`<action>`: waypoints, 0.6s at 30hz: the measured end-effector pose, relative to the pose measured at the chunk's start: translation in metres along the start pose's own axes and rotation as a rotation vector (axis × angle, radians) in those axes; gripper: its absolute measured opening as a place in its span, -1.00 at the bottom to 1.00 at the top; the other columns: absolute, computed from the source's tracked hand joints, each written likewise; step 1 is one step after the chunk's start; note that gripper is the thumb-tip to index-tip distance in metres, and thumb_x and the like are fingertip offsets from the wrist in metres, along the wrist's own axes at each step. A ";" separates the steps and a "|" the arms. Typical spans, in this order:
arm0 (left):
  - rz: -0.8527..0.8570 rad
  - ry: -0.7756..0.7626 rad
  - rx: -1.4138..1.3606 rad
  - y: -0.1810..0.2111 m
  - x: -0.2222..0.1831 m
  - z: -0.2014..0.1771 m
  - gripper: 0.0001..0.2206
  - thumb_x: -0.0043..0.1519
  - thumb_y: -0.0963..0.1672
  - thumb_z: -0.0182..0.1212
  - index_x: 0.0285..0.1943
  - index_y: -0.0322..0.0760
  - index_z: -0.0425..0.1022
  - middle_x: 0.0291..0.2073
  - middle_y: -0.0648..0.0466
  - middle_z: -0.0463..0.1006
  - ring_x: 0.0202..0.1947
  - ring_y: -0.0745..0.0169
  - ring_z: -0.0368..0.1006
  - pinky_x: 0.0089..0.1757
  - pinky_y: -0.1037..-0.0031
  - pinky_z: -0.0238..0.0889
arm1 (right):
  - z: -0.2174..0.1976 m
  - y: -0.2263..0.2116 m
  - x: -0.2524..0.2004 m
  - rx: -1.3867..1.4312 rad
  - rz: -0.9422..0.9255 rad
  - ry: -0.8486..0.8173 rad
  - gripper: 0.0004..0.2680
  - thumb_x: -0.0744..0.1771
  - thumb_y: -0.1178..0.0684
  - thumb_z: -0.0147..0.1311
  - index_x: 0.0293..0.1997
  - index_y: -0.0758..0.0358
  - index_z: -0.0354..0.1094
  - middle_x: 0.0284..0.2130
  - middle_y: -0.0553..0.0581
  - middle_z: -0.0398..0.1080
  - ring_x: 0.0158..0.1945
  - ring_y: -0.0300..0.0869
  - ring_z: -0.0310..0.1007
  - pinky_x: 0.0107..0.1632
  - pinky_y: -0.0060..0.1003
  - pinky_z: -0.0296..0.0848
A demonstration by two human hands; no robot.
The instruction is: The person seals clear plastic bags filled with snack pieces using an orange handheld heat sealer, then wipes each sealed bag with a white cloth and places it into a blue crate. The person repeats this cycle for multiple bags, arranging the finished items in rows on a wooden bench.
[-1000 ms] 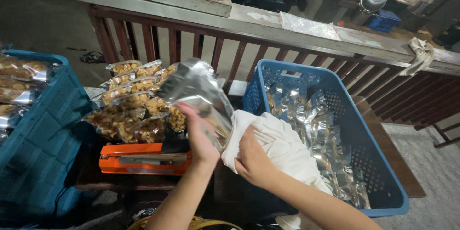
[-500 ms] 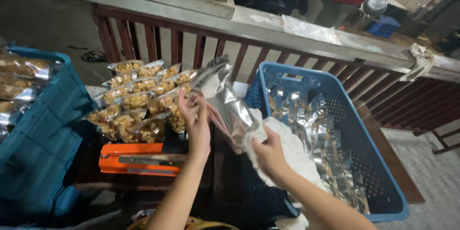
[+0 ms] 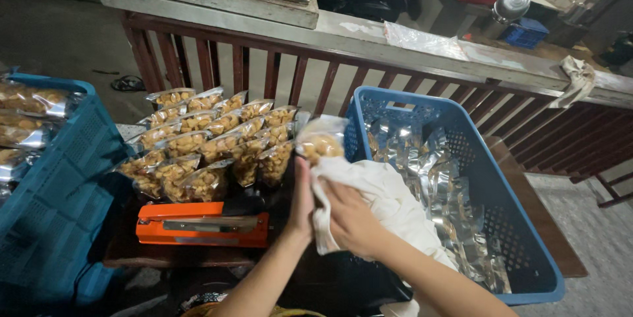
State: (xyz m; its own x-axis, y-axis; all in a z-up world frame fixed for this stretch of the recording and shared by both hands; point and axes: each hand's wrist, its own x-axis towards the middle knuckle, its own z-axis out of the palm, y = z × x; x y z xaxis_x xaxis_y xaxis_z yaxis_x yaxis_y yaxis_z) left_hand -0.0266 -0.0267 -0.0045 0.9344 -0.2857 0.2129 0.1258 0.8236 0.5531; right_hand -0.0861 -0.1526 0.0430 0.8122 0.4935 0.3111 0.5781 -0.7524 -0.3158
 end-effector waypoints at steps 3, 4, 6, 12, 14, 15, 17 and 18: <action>-0.034 -0.063 0.133 -0.011 -0.010 0.005 -0.32 0.33 0.24 -0.28 0.40 -0.26 0.14 0.20 -0.16 0.36 0.20 0.05 0.42 0.11 0.22 0.40 | 0.001 0.008 0.002 0.008 0.147 0.098 -0.52 0.37 0.00 -0.03 0.45 0.43 0.02 0.39 0.52 0.04 0.47 0.34 -0.04 0.44 0.05 -0.08; -0.058 -0.057 0.192 -0.015 -0.011 0.006 -0.35 0.33 0.23 -0.32 0.36 -0.25 0.12 0.18 -0.14 0.35 0.20 0.06 0.42 0.11 0.22 0.42 | 0.002 0.013 0.004 0.038 0.181 0.131 -0.51 0.36 0.03 -0.04 0.46 0.45 -0.02 0.41 0.53 0.00 0.50 0.34 -0.11 0.46 0.05 -0.13; -0.010 -0.060 0.291 -0.022 -0.013 0.009 -0.39 0.37 0.22 -0.35 0.35 -0.25 0.09 0.21 -0.11 0.30 0.27 0.09 0.34 0.17 0.24 0.31 | 0.001 0.023 0.006 0.184 0.217 0.229 -0.49 0.35 0.10 -0.06 0.48 0.48 -0.10 0.44 0.55 -0.06 0.54 0.34 -0.19 0.48 0.05 -0.20; 0.111 -0.072 0.385 -0.030 -0.019 0.014 -0.45 0.44 0.17 -0.35 0.38 -0.24 0.08 0.22 -0.10 0.26 0.32 0.05 0.23 0.27 0.20 0.13 | 0.013 0.033 -0.007 0.163 0.182 0.303 -0.48 0.34 0.17 -0.07 0.50 0.42 -0.14 0.46 0.52 -0.07 0.55 0.26 -0.14 0.51 0.00 -0.13; 0.050 -0.061 0.302 -0.027 -0.020 0.014 -0.46 0.39 0.17 -0.36 0.36 -0.18 0.05 0.21 -0.09 0.28 0.29 0.02 0.27 0.22 0.15 0.20 | 0.016 0.031 -0.012 -0.117 0.043 0.208 -0.50 0.31 0.16 0.02 0.47 0.27 0.02 0.43 0.44 0.01 0.52 0.18 -0.05 0.54 -0.06 -0.07; 0.082 -0.076 0.337 -0.026 -0.020 0.014 -0.45 0.40 0.18 -0.36 0.37 -0.19 0.05 0.21 -0.08 0.27 0.30 0.03 0.26 0.23 0.16 0.20 | 0.016 0.031 -0.013 -0.100 0.052 0.190 -0.51 0.32 0.13 0.04 0.46 0.25 0.03 0.42 0.42 0.05 0.50 0.17 0.00 0.52 -0.08 -0.03; 0.140 -0.102 0.404 -0.023 -0.022 0.012 -0.43 0.41 0.20 -0.37 0.38 -0.20 0.05 0.21 -0.07 0.26 0.32 0.06 0.25 0.24 0.17 0.20 | 0.014 0.031 -0.011 -0.063 0.076 0.151 -0.53 0.34 0.09 0.08 0.45 0.22 0.04 0.40 0.36 0.12 0.45 0.16 0.10 0.48 -0.11 0.06; 0.151 -0.095 0.405 -0.023 -0.021 0.013 -0.42 0.41 0.20 -0.35 0.39 -0.20 0.03 0.23 -0.07 0.25 0.34 0.08 0.23 0.26 0.19 0.16 | 0.012 0.032 -0.007 0.019 0.091 0.216 -0.50 0.34 0.10 0.09 0.46 0.31 -0.01 0.40 0.43 0.07 0.46 0.25 0.05 0.46 -0.05 0.01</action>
State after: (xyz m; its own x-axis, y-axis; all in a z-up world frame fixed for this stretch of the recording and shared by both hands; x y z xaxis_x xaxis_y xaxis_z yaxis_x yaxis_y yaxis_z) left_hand -0.0534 -0.0456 -0.0113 0.8952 -0.2357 0.3783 -0.1686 0.6068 0.7768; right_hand -0.0725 -0.1750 0.0197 0.8267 0.3171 0.4647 0.5060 -0.7801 -0.3680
